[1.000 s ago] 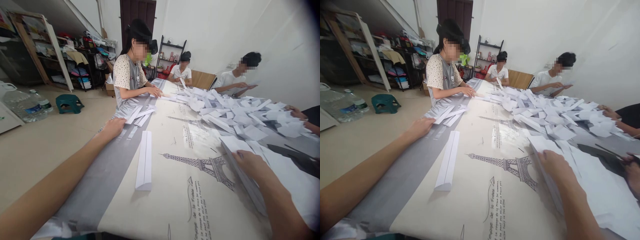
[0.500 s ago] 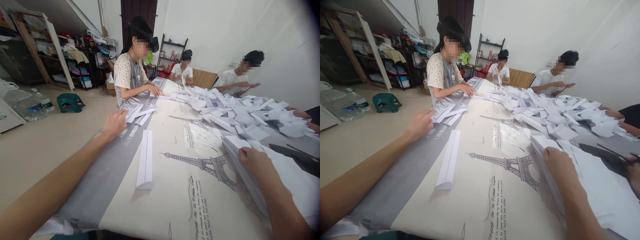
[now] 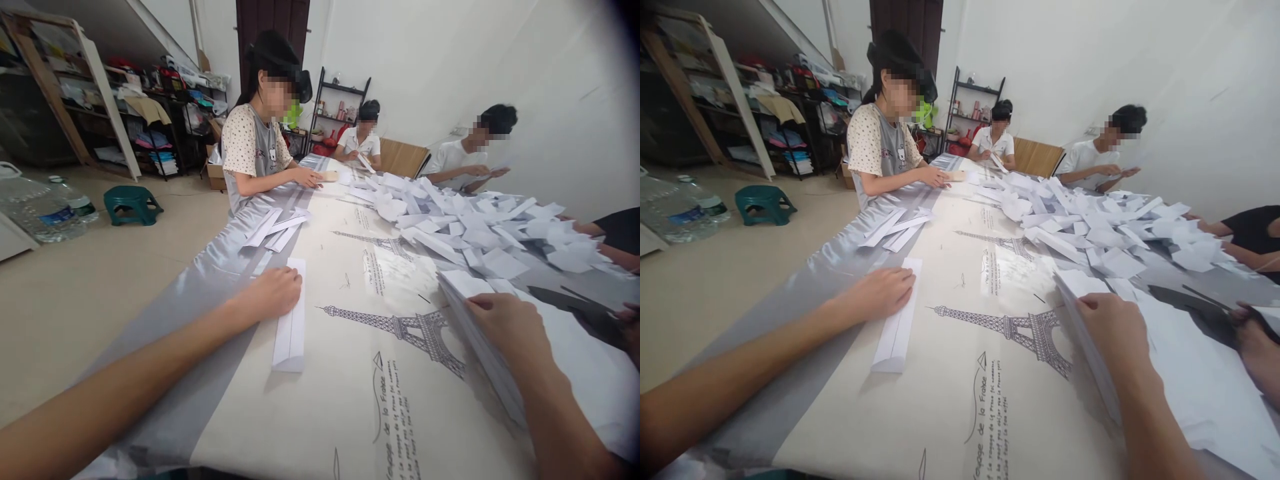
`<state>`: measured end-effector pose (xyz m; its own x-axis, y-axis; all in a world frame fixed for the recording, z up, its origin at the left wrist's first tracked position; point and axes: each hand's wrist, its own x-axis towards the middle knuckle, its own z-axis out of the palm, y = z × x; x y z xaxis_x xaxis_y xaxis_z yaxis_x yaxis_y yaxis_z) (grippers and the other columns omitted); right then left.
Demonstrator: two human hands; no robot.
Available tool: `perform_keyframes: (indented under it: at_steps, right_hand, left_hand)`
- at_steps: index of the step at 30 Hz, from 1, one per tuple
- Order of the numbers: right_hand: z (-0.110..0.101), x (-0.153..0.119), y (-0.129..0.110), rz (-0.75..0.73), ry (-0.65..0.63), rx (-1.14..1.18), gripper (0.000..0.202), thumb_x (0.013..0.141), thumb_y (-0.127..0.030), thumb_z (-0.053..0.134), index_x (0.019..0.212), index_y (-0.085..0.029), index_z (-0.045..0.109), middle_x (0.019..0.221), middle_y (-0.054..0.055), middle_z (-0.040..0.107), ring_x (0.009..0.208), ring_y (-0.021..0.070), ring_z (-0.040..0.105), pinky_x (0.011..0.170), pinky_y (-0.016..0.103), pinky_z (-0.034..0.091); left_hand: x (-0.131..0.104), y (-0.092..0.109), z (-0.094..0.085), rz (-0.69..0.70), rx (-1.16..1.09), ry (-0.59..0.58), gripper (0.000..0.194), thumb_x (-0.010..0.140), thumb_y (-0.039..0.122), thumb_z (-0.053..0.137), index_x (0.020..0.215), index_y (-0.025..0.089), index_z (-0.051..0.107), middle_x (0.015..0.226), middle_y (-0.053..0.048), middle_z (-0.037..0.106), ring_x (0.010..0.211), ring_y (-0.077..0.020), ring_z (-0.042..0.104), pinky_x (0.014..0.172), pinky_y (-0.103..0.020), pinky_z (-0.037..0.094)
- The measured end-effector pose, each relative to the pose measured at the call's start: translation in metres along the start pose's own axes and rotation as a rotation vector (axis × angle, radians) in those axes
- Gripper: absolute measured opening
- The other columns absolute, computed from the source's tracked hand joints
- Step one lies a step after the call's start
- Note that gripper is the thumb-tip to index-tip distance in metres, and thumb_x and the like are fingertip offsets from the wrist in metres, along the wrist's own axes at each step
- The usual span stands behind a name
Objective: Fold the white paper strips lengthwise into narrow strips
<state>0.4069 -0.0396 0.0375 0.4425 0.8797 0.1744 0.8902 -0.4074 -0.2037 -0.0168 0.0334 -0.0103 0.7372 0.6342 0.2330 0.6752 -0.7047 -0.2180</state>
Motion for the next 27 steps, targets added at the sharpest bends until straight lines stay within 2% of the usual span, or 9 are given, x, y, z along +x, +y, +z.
perform_keyframes:
  at_steps: [4,10,13,16,18,20,23,25,27]
  right_hand:
    - [-0.006,-0.004,-0.005,0.097,-0.016,0.038,0.030,0.076,-0.045,0.065,0.090,-0.024,0.082,0.084,0.015,0.075,0.066,0.0281,0.062,0.061,0.038,0.042]
    - [-0.008,-0.005,-0.004,0.136,-0.017,0.161,0.038,0.076,-0.052,0.068,0.097,-0.024,0.083,0.086,0.013,0.077,0.067,0.0273,0.066,0.062,0.038,0.045]
    - [-0.005,-0.004,-0.005,0.066,0.124,0.147,0.031,0.079,-0.045,0.066,0.092,-0.021,0.083,0.078,0.012,0.077,0.067,0.0281,0.067,0.061,0.038,0.047]
    - [0.003,-0.013,-0.024,-0.189,0.486,0.210,0.027,0.087,-0.036,0.061,0.091,-0.017,0.080,0.087,0.012,0.079,0.078,0.0277,0.073,0.070,0.037,0.053]
    - [0.016,-0.030,-0.049,-0.504,0.581,0.314,0.026,0.092,-0.035,0.061,0.094,-0.017,0.078,0.094,0.011,0.079,0.083,0.0247,0.074,0.070,0.033,0.057]
    - [0.033,-0.055,-0.078,-0.776,0.436,0.364,0.021,0.097,-0.027,0.056,0.094,-0.020,0.075,0.096,0.006,0.079,0.086,0.0212,0.075,0.073,0.032,0.059]
    - [0.060,-0.088,-0.114,-1.011,0.196,0.248,0.024,0.100,-0.016,0.050,0.092,-0.022,0.072,0.099,0.005,0.077,0.082,0.0192,0.073,0.067,0.029,0.057]
    - [0.072,-0.099,-0.126,-1.090,0.161,0.172,0.028,0.099,-0.010,0.046,0.090,-0.022,0.069,0.097,0.007,0.076,0.078,0.0197,0.071,0.062,0.030,0.055]
    - [0.075,-0.102,-0.128,-1.080,0.152,0.162,0.029,0.100,-0.009,0.044,0.092,-0.022,0.068,0.096,0.006,0.075,0.076,0.0196,0.070,0.060,0.030,0.053]
  left_hand:
    - [-0.001,0.015,0.008,0.032,0.122,0.026,0.022,0.100,0.015,0.051,0.085,0.012,0.066,0.090,-0.015,0.066,0.088,-0.0264,0.061,0.072,-0.036,0.044]
    - [-0.002,0.016,0.008,0.037,0.185,0.017,0.022,0.102,0.018,0.051,0.090,0.011,0.067,0.091,-0.014,0.065,0.088,-0.0254,0.059,0.071,-0.035,0.043]
    - [-0.001,0.017,0.007,0.030,0.202,0.008,0.023,0.102,0.019,0.049,0.091,0.011,0.067,0.091,-0.014,0.065,0.087,-0.0259,0.059,0.070,-0.035,0.043]
    - [-0.001,0.019,0.005,0.035,0.178,0.004,0.022,0.102,0.018,0.049,0.090,0.011,0.067,0.092,-0.015,0.065,0.087,-0.0265,0.060,0.071,-0.036,0.044]
    - [0.000,0.021,0.002,0.003,0.138,0.002,0.022,0.103,0.020,0.048,0.093,0.011,0.066,0.093,-0.015,0.066,0.087,-0.0265,0.061,0.072,-0.036,0.046]
    - [0.002,0.022,-0.001,-0.052,0.088,-0.004,0.024,0.104,0.025,0.047,0.098,0.010,0.064,0.094,-0.014,0.066,0.088,-0.0269,0.062,0.074,-0.037,0.047]
    - [0.004,0.023,-0.006,-0.112,0.002,0.057,0.024,0.100,0.028,0.052,0.110,0.008,0.061,0.103,-0.016,0.065,0.098,-0.0303,0.062,0.084,-0.041,0.049]
    - [0.005,0.023,-0.008,-0.082,-0.065,0.133,0.027,0.097,0.024,0.055,0.118,0.008,0.057,0.115,-0.019,0.062,0.109,-0.0332,0.059,0.093,-0.044,0.047]
    - [0.006,0.023,-0.007,0.012,-0.141,0.188,0.030,0.096,0.018,0.053,0.124,0.009,0.055,0.126,-0.019,0.060,0.118,-0.0330,0.056,0.100,-0.046,0.045]
